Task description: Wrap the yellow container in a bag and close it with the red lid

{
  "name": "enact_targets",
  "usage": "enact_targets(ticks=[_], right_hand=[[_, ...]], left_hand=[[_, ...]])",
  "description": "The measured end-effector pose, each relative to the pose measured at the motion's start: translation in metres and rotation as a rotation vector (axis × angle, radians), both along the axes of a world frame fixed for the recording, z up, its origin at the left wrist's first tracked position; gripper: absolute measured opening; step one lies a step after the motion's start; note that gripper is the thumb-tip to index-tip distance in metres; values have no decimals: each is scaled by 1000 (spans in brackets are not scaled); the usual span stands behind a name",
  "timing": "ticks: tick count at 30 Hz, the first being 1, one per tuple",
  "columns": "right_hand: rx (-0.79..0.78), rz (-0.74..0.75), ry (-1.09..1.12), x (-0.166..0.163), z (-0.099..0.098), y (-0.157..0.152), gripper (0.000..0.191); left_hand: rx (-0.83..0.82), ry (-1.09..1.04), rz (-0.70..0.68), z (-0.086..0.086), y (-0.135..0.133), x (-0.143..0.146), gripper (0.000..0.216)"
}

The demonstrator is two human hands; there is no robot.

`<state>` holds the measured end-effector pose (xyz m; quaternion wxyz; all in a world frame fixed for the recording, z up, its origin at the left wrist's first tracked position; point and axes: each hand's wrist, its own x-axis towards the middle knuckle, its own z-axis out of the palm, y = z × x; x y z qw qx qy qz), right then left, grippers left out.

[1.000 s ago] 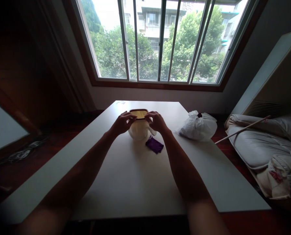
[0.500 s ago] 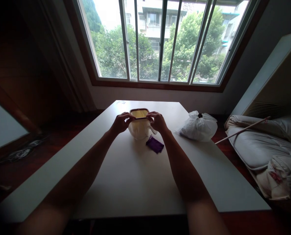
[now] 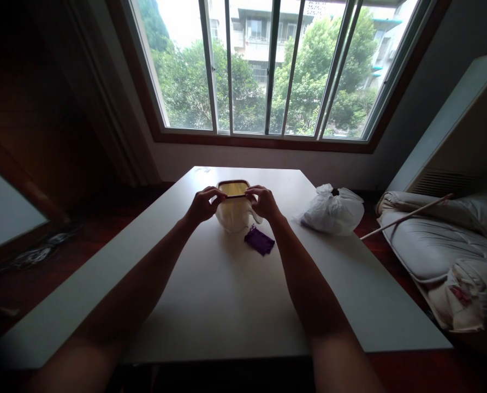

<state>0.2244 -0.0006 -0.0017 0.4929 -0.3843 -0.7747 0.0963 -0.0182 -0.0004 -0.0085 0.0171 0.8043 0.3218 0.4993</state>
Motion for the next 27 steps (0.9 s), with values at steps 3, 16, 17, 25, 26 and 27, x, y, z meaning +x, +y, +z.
enact_targets(ticks=[3, 16, 17, 25, 26, 27], right_hand=[[35, 17, -30, 2, 1, -1, 15], [60, -8, -106, 7, 6, -4, 11], [60, -11, -111, 7, 7, -5, 10], [44, -32, -155, 4, 16, -12, 6], [43, -31, -154, 4, 16, -12, 6], [43, -29, -151, 4, 15, -11, 6]], left_hand=[[17, 5, 8, 1, 0, 1, 21], [6, 56, 29, 11, -9, 9, 18], [2, 63, 22, 11, -10, 10, 17], [4, 106, 28, 10, -12, 16, 17], [-1, 87, 14, 8, -12, 16, 18], [0, 70, 3, 7, -11, 16, 19]])
